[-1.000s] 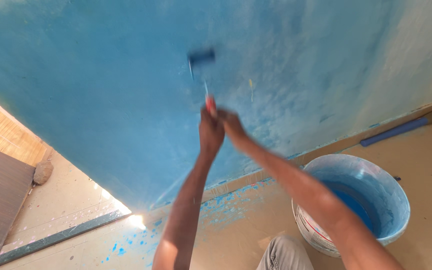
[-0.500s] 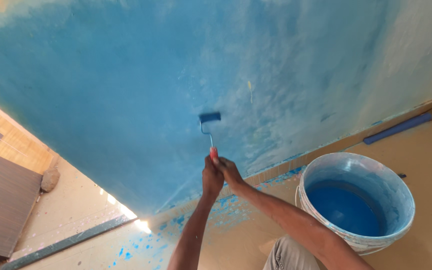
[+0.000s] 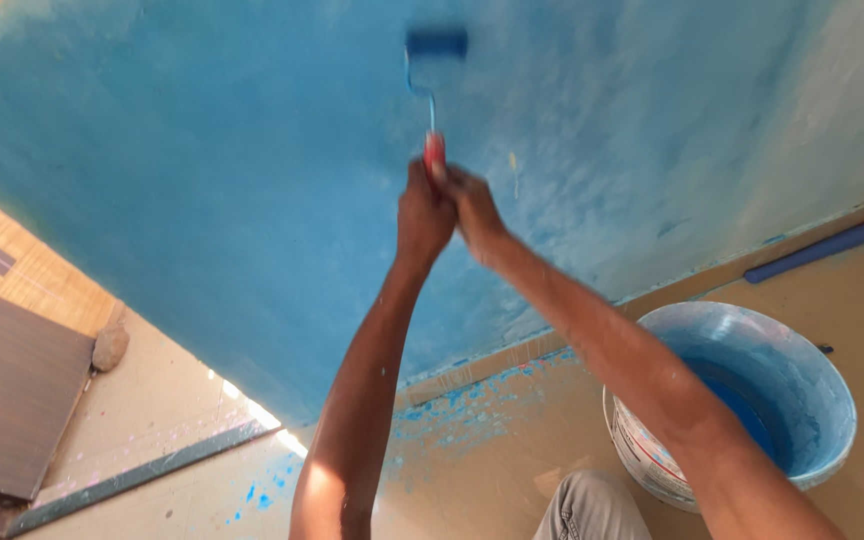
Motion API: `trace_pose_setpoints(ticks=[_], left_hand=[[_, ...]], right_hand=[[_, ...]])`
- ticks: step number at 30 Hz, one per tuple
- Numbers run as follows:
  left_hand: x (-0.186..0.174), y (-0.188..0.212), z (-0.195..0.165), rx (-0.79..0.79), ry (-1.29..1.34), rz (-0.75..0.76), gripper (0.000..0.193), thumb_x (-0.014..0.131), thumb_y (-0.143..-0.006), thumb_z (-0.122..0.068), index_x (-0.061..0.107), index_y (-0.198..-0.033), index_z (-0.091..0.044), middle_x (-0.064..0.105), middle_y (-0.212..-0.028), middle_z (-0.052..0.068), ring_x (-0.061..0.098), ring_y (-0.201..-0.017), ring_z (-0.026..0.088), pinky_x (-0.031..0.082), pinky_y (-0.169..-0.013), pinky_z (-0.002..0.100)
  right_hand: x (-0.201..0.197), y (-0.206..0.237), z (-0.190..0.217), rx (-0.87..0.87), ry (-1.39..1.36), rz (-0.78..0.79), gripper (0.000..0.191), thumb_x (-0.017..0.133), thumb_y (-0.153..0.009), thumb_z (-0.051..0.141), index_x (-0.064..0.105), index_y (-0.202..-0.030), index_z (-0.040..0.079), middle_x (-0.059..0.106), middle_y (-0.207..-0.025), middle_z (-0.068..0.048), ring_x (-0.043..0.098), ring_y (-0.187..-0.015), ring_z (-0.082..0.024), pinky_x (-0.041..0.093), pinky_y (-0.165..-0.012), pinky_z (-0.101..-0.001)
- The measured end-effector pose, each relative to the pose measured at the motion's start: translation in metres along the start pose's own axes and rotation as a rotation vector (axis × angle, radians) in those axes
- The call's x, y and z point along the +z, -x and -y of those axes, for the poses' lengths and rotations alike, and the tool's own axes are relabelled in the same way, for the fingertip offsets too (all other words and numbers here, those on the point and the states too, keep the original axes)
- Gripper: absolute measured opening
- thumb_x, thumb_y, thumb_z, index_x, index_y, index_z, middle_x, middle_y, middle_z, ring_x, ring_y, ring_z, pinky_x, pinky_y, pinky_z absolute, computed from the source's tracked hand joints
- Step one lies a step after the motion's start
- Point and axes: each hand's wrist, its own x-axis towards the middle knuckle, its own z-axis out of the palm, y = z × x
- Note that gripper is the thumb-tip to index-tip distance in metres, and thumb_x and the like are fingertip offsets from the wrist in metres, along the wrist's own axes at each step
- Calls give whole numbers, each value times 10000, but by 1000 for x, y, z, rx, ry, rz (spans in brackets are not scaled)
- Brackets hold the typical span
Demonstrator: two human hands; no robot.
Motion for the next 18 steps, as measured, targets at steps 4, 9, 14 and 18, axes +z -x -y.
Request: trace_pose_setpoints(ticks=[4,9,14,18], left_hand=[[-2,84,63,-75,-59,71,447,536,-963,-119,417,-1387,-38,733,-918,282,735,-789,456,594,-624,531],[8,195,126,-353,-36,106,388,457,-1021,-105,412,-1405,-71,739,-987,253,758,-862,412,641,-693,493],[23,193,112,-153,108,-79,387,487,-1028,-86,475,-1414,-107,720,-1124,257,709,-1035,437,573,-800,511],[27,110,63,-76,235,-231,413,503,-1000,-83,488,-1412,-98,734,-1103,229,751,-988,394,594,-762,459]], right_hand=[[1,60,-98,44,-73,-15,428,616,-987,392,633,-1262,64,692,-1110,-18,640,-1029,-124,518,-904,-296],[-6,134,-205,259,2,-136,436,627,-985,414,687,-1233,60,694,-1090,-27,614,-1013,-120,501,-895,-286],[-17,122,-186,169,170,-92,396,644,-1007,394,705,-1141,26,673,-1019,-19,587,-960,-111,481,-845,-289],[-23,53,-100,69,357,4,432,657,-994,426,710,-1115,15,674,-953,-43,600,-888,-144,486,-788,-322]])
